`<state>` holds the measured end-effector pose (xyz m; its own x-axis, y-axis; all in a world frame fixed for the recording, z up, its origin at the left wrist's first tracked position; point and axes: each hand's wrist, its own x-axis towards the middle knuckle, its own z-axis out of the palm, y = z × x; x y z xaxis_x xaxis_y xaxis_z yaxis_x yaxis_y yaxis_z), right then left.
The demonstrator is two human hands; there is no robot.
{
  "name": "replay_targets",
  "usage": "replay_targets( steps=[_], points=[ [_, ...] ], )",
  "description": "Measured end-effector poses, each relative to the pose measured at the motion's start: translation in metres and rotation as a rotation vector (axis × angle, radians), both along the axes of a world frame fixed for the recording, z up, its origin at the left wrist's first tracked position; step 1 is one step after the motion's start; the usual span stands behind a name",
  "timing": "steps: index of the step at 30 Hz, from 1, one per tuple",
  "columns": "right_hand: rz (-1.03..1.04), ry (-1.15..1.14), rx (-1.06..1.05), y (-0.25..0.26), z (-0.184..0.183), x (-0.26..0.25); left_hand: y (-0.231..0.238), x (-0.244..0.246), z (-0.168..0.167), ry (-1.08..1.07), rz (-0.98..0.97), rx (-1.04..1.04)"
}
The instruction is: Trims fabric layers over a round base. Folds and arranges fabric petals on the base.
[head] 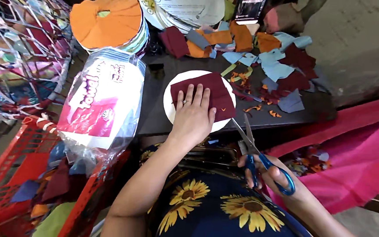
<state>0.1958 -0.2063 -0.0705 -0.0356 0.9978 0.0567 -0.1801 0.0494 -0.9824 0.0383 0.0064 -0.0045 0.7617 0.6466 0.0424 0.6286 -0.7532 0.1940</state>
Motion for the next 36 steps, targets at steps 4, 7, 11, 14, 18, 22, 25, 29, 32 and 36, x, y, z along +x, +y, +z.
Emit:
replay_targets(
  steps=[4,7,11,14,18,22,25,29,32,36],
  points=[
    [0.001,-0.015,0.008,0.001,0.001,0.000,-0.001,0.000,0.001,-0.031,0.011,-0.003],
    [0.000,-0.017,0.017,0.002,0.001,0.000,-0.002,-0.002,0.002,-0.034,0.013,-0.003],
    [0.000,-0.008,-0.004,0.002,0.001,0.000,0.002,0.000,0.002,-0.031,0.012,-0.065],
    [-0.007,-0.016,-0.007,0.002,0.002,-0.001,0.005,-0.001,0.007,-0.007,0.004,-0.108],
    [-0.008,-0.042,-0.032,0.000,0.006,-0.002,0.016,-0.012,0.021,-0.084,-0.044,-0.170],
    [0.072,-0.026,-0.101,-0.002,0.012,0.001,0.036,-0.043,0.051,-0.324,0.026,-0.204],
    [0.095,0.037,-0.100,-0.001,0.012,-0.002,0.040,-0.054,0.058,-0.450,0.079,-0.183],
    [0.062,0.137,-0.131,-0.003,0.011,-0.013,0.022,-0.030,0.042,-0.303,0.000,-0.141],
    [0.060,0.123,-0.121,-0.004,0.012,-0.018,0.009,-0.008,0.018,-0.202,-0.074,-0.095],
    [0.005,0.068,-0.152,-0.002,0.014,-0.026,0.002,0.001,-0.006,-0.081,-0.104,0.001]
  ],
)
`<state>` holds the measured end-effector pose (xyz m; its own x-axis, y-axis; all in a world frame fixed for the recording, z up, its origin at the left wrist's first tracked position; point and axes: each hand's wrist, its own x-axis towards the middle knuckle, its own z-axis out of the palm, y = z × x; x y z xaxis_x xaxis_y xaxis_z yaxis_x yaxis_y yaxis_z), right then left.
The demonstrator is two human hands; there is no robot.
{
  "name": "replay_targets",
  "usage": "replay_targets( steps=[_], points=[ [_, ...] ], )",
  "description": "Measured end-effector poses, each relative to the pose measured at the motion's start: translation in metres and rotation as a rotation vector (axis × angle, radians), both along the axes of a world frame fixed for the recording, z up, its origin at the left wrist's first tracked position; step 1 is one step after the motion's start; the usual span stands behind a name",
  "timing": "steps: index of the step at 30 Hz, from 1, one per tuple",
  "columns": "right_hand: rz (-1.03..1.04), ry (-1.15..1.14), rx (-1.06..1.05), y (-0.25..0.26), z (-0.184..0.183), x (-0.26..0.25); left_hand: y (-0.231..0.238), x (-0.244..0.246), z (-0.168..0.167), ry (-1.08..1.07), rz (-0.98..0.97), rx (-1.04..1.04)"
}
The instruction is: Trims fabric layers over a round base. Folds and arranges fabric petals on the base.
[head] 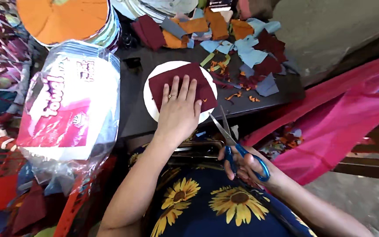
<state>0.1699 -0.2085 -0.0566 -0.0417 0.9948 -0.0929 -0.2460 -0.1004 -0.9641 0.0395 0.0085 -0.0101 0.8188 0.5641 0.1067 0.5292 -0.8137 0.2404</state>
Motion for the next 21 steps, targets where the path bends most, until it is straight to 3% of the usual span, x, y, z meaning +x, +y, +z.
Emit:
replay_targets(
  steps=[4,21],
  points=[
    [-0.057,-0.052,-0.046,0.002,0.004,-0.005,-0.001,-0.002,-0.001,0.081,0.001,0.033],
    [-0.295,-0.232,-0.159,0.026,0.018,-0.014,0.001,-0.003,-0.005,0.057,0.008,0.035]
  ],
)
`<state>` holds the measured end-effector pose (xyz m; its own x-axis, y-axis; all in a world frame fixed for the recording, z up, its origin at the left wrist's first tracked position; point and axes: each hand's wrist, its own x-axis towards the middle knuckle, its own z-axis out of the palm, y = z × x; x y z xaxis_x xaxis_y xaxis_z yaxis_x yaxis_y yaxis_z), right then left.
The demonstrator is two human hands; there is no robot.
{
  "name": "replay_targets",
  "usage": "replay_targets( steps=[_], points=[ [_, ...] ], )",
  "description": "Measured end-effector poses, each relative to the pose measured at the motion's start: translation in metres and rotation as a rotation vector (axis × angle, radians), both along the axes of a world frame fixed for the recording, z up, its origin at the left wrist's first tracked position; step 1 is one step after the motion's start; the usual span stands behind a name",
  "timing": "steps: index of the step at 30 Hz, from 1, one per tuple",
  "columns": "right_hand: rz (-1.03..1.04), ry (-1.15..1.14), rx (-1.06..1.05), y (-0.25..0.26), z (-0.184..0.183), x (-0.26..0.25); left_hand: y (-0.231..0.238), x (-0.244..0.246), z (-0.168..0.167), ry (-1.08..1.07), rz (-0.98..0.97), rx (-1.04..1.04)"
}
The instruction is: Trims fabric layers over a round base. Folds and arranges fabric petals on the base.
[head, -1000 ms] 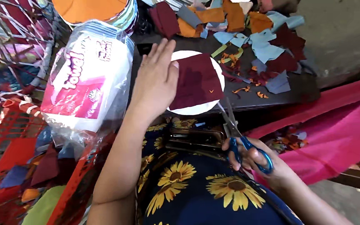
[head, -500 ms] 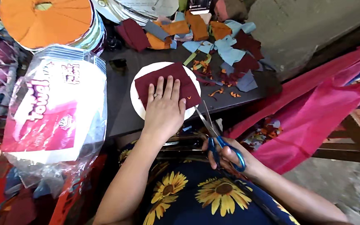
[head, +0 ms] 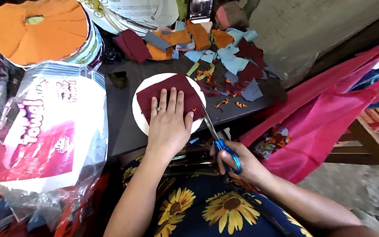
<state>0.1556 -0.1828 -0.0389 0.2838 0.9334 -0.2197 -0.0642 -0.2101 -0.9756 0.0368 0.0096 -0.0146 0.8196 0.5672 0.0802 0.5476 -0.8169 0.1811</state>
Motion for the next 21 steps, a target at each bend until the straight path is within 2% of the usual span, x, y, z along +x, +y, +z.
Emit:
replay_targets(
  steps=[12,16,21],
  points=[
    [-0.010,-0.082,-0.114,-0.001,0.014,0.002,-0.004,0.000,0.003,-0.001,0.027,-0.019],
    [-0.008,0.077,-0.023,-0.002,0.007,0.006,-0.003,0.000,0.003,0.003,0.018,-0.025],
    [0.024,0.113,0.078,0.006,0.002,0.010,-0.002,0.000,0.000,-0.004,0.006,0.001]
  ],
)
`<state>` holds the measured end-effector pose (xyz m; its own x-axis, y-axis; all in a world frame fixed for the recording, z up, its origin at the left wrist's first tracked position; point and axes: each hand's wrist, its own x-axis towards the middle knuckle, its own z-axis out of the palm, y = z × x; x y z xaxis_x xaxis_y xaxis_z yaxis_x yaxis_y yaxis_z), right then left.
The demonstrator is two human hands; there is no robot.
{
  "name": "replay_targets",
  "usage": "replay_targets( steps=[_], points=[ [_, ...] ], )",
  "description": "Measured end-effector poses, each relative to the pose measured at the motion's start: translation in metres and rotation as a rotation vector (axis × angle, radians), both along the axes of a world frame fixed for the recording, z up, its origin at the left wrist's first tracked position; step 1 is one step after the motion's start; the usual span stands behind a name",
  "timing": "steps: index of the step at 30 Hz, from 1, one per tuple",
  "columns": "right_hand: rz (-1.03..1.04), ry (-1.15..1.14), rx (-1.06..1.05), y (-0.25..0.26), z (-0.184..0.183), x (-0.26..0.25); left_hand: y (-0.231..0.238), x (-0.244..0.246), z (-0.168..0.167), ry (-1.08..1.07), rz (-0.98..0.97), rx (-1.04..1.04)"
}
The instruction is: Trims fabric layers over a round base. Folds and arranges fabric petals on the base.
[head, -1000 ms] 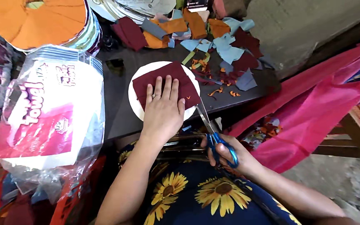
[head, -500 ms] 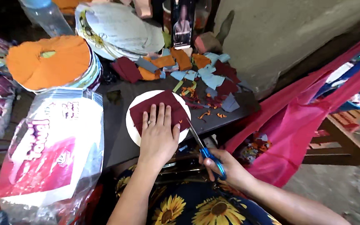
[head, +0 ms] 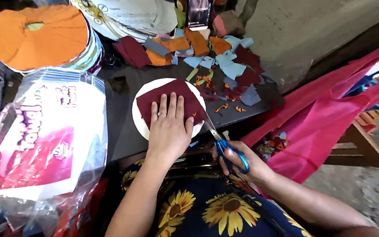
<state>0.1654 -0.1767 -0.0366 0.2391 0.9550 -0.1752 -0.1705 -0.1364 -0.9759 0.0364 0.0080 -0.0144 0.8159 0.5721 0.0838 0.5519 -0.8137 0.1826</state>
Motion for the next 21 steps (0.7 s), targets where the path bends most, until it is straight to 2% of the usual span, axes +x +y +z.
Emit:
replay_targets(
  steps=[18,21],
  points=[
    [-0.084,-0.118,-0.140,0.018,0.011,0.000,0.000,0.001,0.001,0.012,-0.003,-0.022],
    [-0.100,-0.072,-0.138,0.018,0.014,0.000,0.000,0.000,0.001,0.007,-0.006,-0.020]
  ],
)
